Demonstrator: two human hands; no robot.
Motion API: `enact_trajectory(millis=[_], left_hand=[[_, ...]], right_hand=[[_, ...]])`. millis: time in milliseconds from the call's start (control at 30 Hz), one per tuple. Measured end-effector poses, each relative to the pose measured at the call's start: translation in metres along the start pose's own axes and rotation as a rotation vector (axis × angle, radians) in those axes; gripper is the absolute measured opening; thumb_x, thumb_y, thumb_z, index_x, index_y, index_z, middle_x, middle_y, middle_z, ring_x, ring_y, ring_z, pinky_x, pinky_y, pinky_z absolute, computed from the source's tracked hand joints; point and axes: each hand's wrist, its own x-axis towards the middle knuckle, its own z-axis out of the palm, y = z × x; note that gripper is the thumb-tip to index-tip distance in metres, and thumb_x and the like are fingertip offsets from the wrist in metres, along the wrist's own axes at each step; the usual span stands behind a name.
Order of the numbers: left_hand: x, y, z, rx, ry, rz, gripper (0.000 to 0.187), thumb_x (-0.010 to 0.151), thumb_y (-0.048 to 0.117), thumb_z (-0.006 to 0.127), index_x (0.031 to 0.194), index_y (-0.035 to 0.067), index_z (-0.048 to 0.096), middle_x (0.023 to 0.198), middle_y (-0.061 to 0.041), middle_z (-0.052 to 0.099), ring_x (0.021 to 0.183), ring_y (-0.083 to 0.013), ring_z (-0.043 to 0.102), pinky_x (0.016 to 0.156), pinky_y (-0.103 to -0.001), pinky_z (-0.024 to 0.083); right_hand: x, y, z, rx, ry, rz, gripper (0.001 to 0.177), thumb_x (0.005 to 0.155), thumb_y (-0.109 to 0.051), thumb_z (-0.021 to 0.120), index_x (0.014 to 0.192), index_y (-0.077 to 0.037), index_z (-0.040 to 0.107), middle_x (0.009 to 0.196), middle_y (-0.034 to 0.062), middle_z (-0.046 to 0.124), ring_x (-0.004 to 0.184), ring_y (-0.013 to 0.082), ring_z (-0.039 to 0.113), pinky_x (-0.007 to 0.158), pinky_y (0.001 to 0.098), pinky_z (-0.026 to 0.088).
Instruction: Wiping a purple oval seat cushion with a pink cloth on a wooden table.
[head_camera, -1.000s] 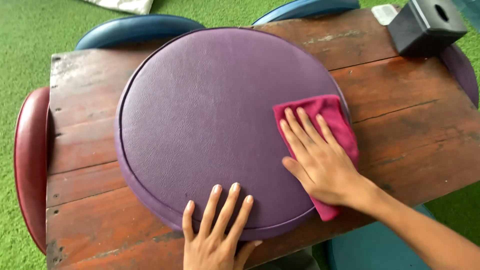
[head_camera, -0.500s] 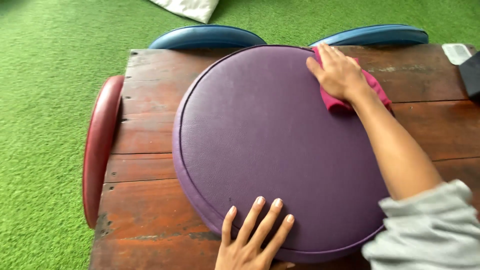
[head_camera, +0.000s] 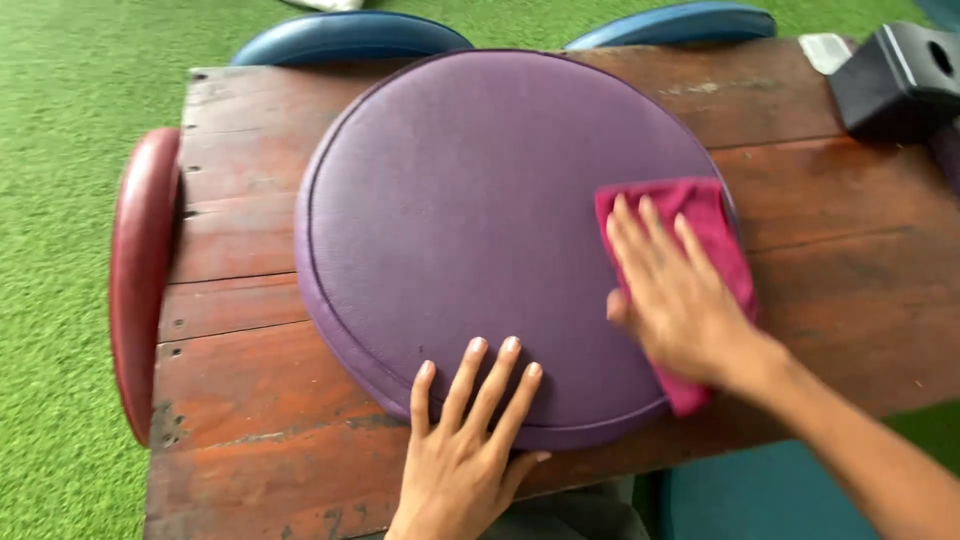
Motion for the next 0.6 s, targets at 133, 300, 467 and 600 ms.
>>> enact_trajectory(millis=[133,300,467,600], left_hand=[[0.001,0.001,0.0,-0.013,0.004,0.002,0.082,0.087,0.062,0.066,0.156,0.024,0.045,0.166,-0.004,0.039,0.153,-0.0283,0.035,0.119,-0.059,0.022],[0.002,-0.003,0.0,-0.026,0.046,0.019,0.069,0.097,0.061,0.054,0.154,0.023,0.049,0.162,-0.005,0.046,0.151,-0.0286,0.039,0.118,-0.057,0.022],[0.002,-0.004,0.014,-0.007,0.157,-0.01,0.061,0.101,0.063,0.042,0.149,0.027,0.056,0.156,-0.003,0.053,0.146,-0.0257,0.048,0.116,-0.052,0.026],[0.007,-0.003,0.022,0.071,0.304,-0.021,0.061,0.113,0.06,0.017,0.138,0.029,0.063,0.144,0.001,0.065,0.134,-0.0227,0.06,0.112,-0.049,0.031]], right_hand=[[-0.03,-0.027,-0.017,0.055,-0.08,-0.003,0.097,0.1,-0.072,0.003,0.163,0.001,0.015,0.172,0.0175,0.013,0.16,0.0338,0.007,0.127,0.0511,0.004],[0.035,0.002,0.0,0.1,-0.068,0.089,0.083,0.106,-0.061,0.015,0.161,0.0,0.025,0.171,0.0157,0.022,0.158,0.0339,0.018,0.123,0.0582,0.014],[0.172,0.099,0.069,0.063,-0.068,0.068,0.063,0.106,-0.033,0.027,0.161,-0.001,0.029,0.171,0.014,0.023,0.157,0.0348,0.019,0.118,0.0657,0.02],[0.244,0.106,0.044,0.466,-0.195,0.419,0.073,0.099,-0.042,0.003,0.163,-0.013,0.024,0.171,0.0032,0.02,0.159,0.0211,0.016,0.126,0.0501,0.008]])
